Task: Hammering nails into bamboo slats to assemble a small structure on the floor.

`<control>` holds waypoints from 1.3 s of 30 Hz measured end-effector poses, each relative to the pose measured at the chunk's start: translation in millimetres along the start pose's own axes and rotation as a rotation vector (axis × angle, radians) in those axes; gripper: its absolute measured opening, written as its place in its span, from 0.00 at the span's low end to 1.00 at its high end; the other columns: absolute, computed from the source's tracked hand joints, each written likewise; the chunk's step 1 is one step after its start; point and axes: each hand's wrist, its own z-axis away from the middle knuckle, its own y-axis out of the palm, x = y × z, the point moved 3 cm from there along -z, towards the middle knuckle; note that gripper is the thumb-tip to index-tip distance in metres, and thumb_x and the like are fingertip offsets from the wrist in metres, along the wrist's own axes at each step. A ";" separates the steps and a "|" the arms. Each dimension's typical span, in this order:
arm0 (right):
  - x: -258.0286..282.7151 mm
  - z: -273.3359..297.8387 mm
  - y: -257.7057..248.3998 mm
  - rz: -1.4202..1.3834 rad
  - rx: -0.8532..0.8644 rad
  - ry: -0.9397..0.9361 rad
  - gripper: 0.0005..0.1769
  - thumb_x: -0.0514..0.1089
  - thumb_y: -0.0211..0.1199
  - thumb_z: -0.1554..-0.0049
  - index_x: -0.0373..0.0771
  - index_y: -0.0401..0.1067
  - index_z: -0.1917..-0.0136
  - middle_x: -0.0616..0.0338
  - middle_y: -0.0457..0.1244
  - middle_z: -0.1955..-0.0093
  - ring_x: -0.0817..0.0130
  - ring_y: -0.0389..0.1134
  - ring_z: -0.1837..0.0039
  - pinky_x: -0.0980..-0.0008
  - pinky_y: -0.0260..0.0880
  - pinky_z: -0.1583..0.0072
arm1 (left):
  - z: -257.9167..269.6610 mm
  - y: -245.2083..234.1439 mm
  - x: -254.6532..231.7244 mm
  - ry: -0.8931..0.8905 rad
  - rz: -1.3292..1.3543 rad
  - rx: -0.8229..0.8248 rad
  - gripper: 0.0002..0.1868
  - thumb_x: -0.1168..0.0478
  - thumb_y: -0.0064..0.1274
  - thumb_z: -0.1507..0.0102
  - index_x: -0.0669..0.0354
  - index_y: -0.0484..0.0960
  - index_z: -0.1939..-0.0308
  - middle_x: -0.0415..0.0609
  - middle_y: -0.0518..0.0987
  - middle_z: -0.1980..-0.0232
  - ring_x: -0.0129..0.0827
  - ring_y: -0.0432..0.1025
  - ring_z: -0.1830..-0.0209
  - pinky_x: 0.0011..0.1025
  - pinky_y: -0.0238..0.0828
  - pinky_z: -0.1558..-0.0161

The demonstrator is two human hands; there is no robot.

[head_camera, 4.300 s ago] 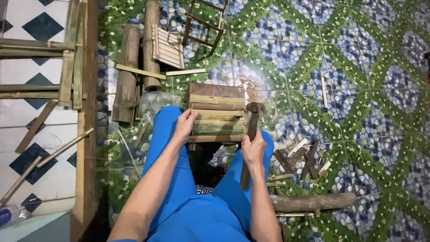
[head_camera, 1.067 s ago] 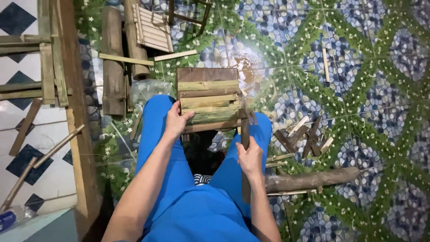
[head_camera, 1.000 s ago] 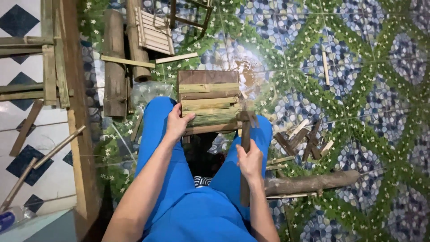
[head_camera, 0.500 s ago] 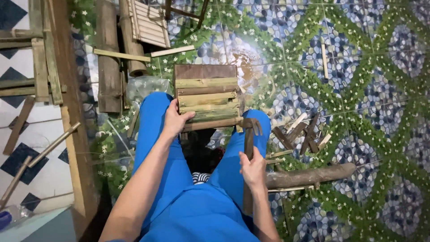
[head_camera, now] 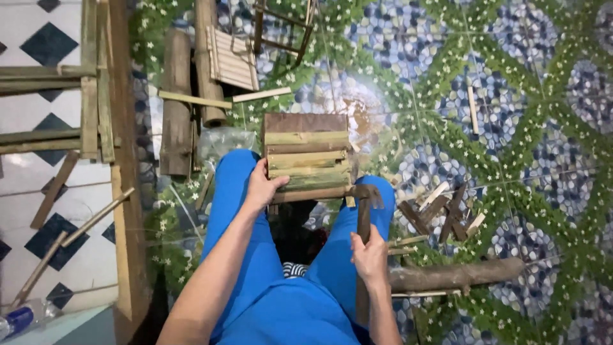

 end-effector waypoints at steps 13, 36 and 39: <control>13.0 0.3 31.2 0.043 0.172 -0.052 0.10 0.45 0.60 0.37 0.42 0.70 0.44 0.53 0.63 0.72 0.62 0.64 0.71 0.54 0.63 0.65 | 3.5 -2.0 -3.1 -0.128 -0.056 -0.011 0.49 0.53 0.62 0.40 0.60 0.53 0.22 0.55 0.61 0.21 0.51 0.57 0.22 0.50 0.60 0.25; 41.5 -1.8 73.5 0.164 0.257 -0.053 0.13 0.44 0.64 0.40 0.39 0.73 0.44 0.40 0.72 0.57 0.50 0.75 0.56 0.58 0.72 0.65 | -2.2 -4.5 18.4 -0.150 0.270 -0.121 0.36 0.53 0.51 0.28 0.75 0.61 0.24 0.73 0.61 0.24 0.62 0.54 0.22 0.55 0.53 0.25; 45.0 -3.3 71.4 0.160 0.240 -0.080 0.14 0.43 0.62 0.39 0.36 0.72 0.41 0.37 0.71 0.57 0.45 0.75 0.56 0.55 0.74 0.65 | 4.0 -1.0 2.1 -0.100 0.276 -0.135 0.32 0.56 0.50 0.29 0.74 0.65 0.26 0.71 0.65 0.26 0.58 0.58 0.23 0.53 0.58 0.27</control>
